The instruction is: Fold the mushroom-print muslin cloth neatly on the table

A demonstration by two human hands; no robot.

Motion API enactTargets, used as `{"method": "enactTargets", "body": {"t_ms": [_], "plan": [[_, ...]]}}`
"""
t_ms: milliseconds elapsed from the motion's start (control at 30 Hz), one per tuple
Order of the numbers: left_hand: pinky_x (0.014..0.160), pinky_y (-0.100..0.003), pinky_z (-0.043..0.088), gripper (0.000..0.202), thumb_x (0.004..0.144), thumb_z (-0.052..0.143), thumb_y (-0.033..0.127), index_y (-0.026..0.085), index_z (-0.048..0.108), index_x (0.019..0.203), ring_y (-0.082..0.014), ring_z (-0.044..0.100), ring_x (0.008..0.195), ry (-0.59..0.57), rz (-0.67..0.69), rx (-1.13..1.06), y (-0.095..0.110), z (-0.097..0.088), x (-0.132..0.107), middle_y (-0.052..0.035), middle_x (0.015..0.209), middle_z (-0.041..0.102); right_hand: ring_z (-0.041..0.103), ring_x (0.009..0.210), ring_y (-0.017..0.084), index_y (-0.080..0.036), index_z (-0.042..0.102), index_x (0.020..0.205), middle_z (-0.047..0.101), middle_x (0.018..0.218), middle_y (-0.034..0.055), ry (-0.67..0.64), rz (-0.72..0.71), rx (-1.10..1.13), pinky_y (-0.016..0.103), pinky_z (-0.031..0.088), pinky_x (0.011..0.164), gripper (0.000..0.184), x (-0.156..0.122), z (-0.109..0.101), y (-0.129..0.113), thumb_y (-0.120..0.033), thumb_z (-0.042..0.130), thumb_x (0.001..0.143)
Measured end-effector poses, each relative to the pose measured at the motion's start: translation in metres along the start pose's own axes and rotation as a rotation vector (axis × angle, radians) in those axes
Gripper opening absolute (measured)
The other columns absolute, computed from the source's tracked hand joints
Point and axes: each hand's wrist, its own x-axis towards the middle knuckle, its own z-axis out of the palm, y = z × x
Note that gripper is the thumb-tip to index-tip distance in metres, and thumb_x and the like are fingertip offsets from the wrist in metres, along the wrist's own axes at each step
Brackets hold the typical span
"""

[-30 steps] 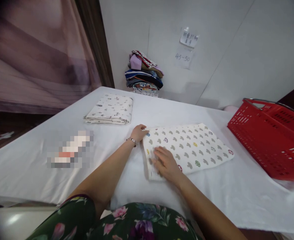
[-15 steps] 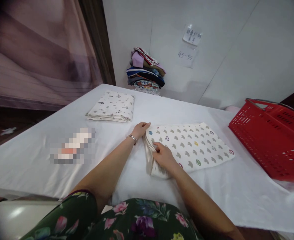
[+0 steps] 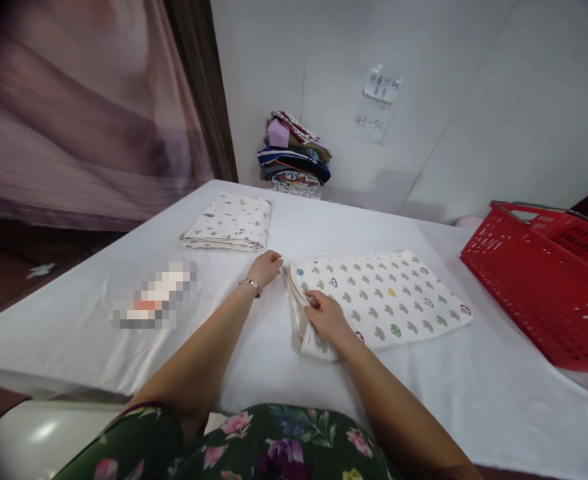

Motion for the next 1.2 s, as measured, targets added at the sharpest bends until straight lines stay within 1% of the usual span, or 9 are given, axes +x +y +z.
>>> {"method": "enactTargets", "body": {"t_ms": [133, 267, 400, 633, 733, 833, 933, 1033, 1200], "plan": [[0.053, -0.022, 0.044, 0.015, 0.073, 0.057, 0.028, 0.014, 0.061, 0.072, -0.0115, 0.059, 0.053, -0.142, -0.029, -0.004, -0.007, 0.002, -0.032, -0.0046, 0.071, 0.066, 0.049, 0.059, 0.011, -0.021, 0.059, 0.107, 0.055, 0.066, -0.0039, 0.022, -0.034, 0.022, 0.023, 0.038, 0.057, 0.036, 0.000, 0.002, 0.005, -0.027, 0.051, 0.072], [0.042, -0.019, 0.039, 0.025, 0.078, 0.053, 0.034, 0.014, 0.058, 0.064, -0.0091, 0.055, 0.043, -0.263, -0.071, -0.075, -0.005, 0.019, -0.059, -0.0033, 0.064, 0.065, 0.049, 0.057, 0.011, -0.020, 0.059, 0.104, 0.055, 0.066, -0.0038, 0.036, -0.066, 0.046, 0.023, 0.038, 0.056, 0.033, -0.001, 0.003, 0.005, -0.030, 0.052, 0.073], [0.041, -0.018, 0.037, 0.031, 0.082, 0.044, 0.040, 0.015, 0.058, 0.070, -0.0085, 0.055, 0.044, -0.215, -0.088, -0.120, -0.003, 0.034, -0.065, -0.0018, 0.063, 0.065, 0.048, 0.055, 0.011, -0.020, 0.060, 0.100, 0.055, 0.064, -0.0037, 0.002, -0.096, 0.035, 0.023, 0.038, 0.054, 0.031, -0.004, 0.001, -0.002, -0.039, 0.052, 0.077], [0.052, -0.021, 0.039, 0.016, 0.075, 0.049, 0.027, 0.017, 0.059, 0.066, -0.0118, 0.056, 0.052, -0.068, -0.010, -0.015, -0.008, 0.040, -0.064, 0.0012, 0.052, 0.057, 0.048, 0.054, 0.010, -0.021, 0.066, 0.087, 0.056, 0.061, -0.0026, -0.006, -0.206, 0.017, 0.022, 0.038, 0.052, 0.029, -0.009, -0.007, -0.009, -0.041, 0.045, 0.083], [0.056, -0.022, 0.039, 0.019, 0.076, 0.045, 0.029, 0.018, 0.060, 0.073, -0.0145, 0.059, 0.062, -0.046, 0.049, 0.028, -0.008, 0.040, -0.066, -0.0014, 0.063, 0.063, 0.055, 0.070, 0.013, -0.022, 0.065, 0.094, 0.062, 0.077, 0.0002, 0.146, -0.301, -0.033, 0.024, 0.044, 0.064, 0.028, -0.004, -0.033, -0.006, -0.038, 0.044, 0.085], [0.062, -0.024, 0.039, 0.021, 0.077, 0.046, 0.035, 0.020, 0.061, 0.080, -0.0171, 0.061, 0.074, -0.010, 0.093, 0.112, -0.007, 0.041, -0.066, -0.0026, 0.076, 0.066, 0.054, 0.102, 0.018, -0.022, 0.062, 0.107, 0.061, 0.110, 0.0056, 0.246, -0.284, -0.300, 0.030, 0.042, 0.086, 0.031, 0.003, -0.076, 0.013, -0.036, 0.044, 0.085], [0.063, -0.024, 0.038, 0.022, 0.077, 0.047, 0.040, 0.022, 0.059, 0.082, -0.0182, 0.060, 0.075, -0.015, 0.113, 0.213, -0.003, 0.041, -0.066, -0.0023, 0.079, 0.066, 0.026, 0.132, 0.025, -0.019, 0.049, 0.128, 0.036, 0.141, 0.0106, 0.270, -0.030, -0.666, 0.043, 0.020, 0.107, 0.049, 0.008, -0.123, 0.046, -0.041, 0.045, 0.085], [0.059, -0.024, 0.036, 0.017, 0.076, 0.047, 0.036, 0.022, 0.055, 0.077, -0.0182, 0.059, 0.070, -0.033, 0.121, 0.308, 0.001, 0.039, -0.068, -0.0017, 0.072, 0.063, 0.005, 0.138, 0.027, -0.021, 0.031, 0.140, 0.016, 0.151, 0.0084, 0.190, 0.291, -0.815, 0.050, 0.003, 0.108, 0.065, 0.009, -0.154, 0.076, -0.056, 0.036, 0.085], [0.059, -0.024, 0.036, 0.015, 0.077, 0.044, 0.033, 0.022, 0.054, 0.079, -0.0177, 0.058, 0.069, -0.053, 0.126, 0.311, 0.002, 0.037, -0.069, -0.0010, 0.071, 0.062, 0.001, 0.139, 0.025, -0.026, 0.023, 0.143, 0.007, 0.152, 0.0068, 0.141, 0.314, -0.803, 0.051, 0.003, 0.107, 0.067, 0.017, -0.165, 0.086, -0.063, 0.022, 0.087]]}}
